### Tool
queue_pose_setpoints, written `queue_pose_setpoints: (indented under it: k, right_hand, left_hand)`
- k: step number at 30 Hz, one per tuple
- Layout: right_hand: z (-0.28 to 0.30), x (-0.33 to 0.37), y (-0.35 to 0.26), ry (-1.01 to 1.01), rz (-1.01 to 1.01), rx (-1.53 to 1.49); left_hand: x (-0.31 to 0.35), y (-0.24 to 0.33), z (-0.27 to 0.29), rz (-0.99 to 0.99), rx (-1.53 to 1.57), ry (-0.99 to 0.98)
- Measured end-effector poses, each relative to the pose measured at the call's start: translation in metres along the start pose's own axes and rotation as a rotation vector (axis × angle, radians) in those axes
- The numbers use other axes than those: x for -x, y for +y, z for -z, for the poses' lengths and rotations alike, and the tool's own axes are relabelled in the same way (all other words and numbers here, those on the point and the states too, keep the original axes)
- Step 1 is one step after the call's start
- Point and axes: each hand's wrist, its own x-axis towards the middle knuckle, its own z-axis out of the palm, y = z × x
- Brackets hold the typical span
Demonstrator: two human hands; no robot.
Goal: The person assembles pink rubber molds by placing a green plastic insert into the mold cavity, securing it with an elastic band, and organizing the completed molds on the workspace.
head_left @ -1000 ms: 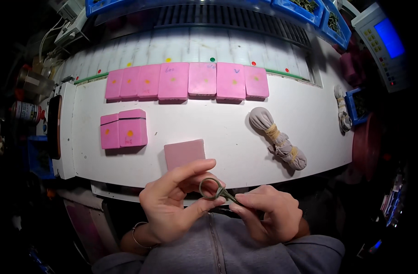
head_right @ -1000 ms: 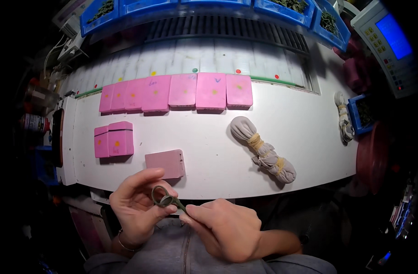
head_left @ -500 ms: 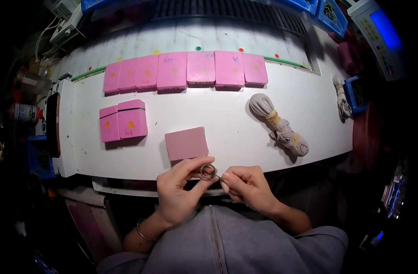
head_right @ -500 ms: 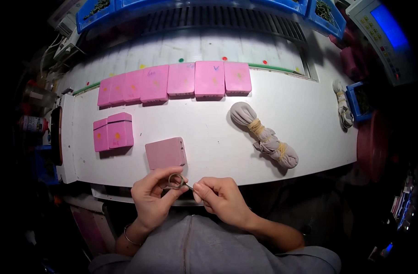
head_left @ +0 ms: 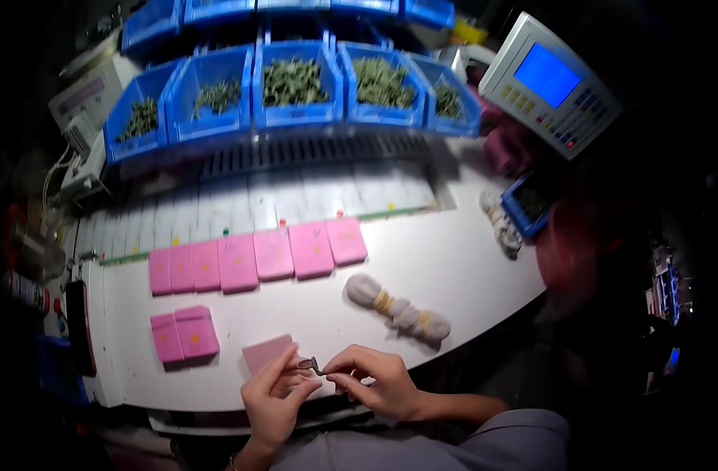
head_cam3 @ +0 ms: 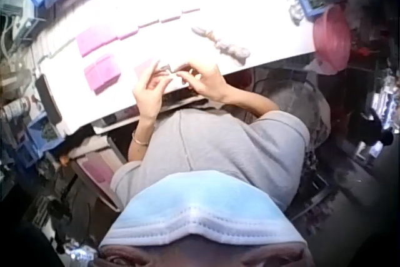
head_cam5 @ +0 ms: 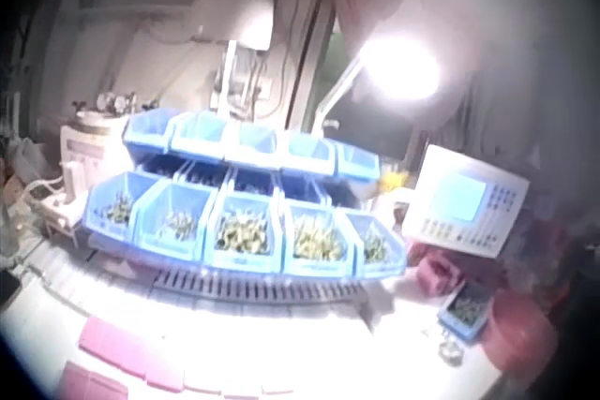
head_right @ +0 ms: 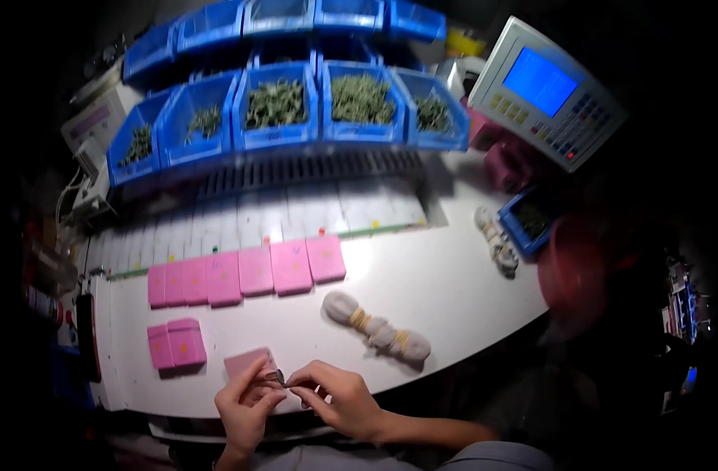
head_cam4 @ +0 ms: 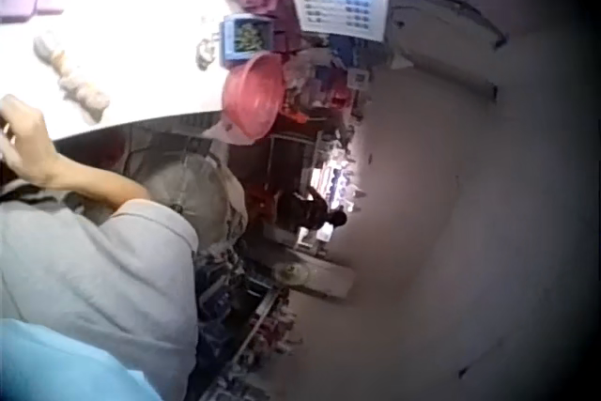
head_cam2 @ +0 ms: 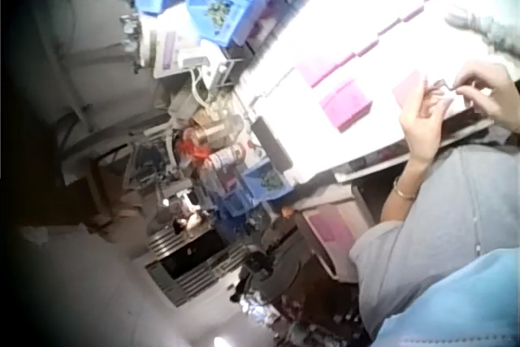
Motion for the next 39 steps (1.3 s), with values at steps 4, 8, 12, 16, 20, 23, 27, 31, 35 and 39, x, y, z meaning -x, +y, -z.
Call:
queue_pose_setpoints:
  k: [4, 8, 12, 16, 20, 23, 27, 31, 35, 39]
  right_hand:
    - [0.035, -0.039, -0.016, 0.022, 0.059, 0.145]
    - [0.049, -0.118, -0.037, 0.082, 0.179, 0.296]
    - [0.045, -0.207, -0.07, 0.133, 0.405, 0.304]
    - [0.022, -0.26, -0.1, 0.227, 0.48, -0.049]
    - [-0.003, -0.191, -0.069, 0.043, 0.698, 0.305]
    - [-0.014, -0.1, -0.033, -0.183, 0.729, 0.458]
    - [-0.03, -0.046, -0.02, -0.281, 0.735, 0.55]
    - [-0.031, -0.026, -0.008, -0.236, 0.874, 0.538]
    - [-0.009, -0.055, -0.035, 0.145, 0.492, 0.452]
    - [0.001, -0.07, -0.023, -0.039, 0.226, 0.166]
  left_hand:
    - [-0.01, -0.005, 0.02, -0.434, -0.809, 0.022]
    - [-0.012, -0.016, 0.028, -0.342, -1.055, 0.07]
    - [-0.026, -0.029, 0.037, -0.442, -0.873, 0.08]
    - [-0.026, -0.027, 0.038, -0.365, -0.727, 0.078]
    - [-0.018, -0.027, 0.053, -0.269, -0.379, 0.094]
    - [-0.024, -0.047, 0.054, -0.166, 0.188, -0.058]
    - [-0.034, -0.005, 0.046, 0.17, 0.695, 0.006]
    - [-0.049, 0.001, 0.035, 0.292, 0.769, -0.169]
    - [-0.044, 0.009, 0.027, 0.35, 0.649, -0.306]
    - [-0.034, 0.019, 0.013, 0.234, 0.46, -0.521]
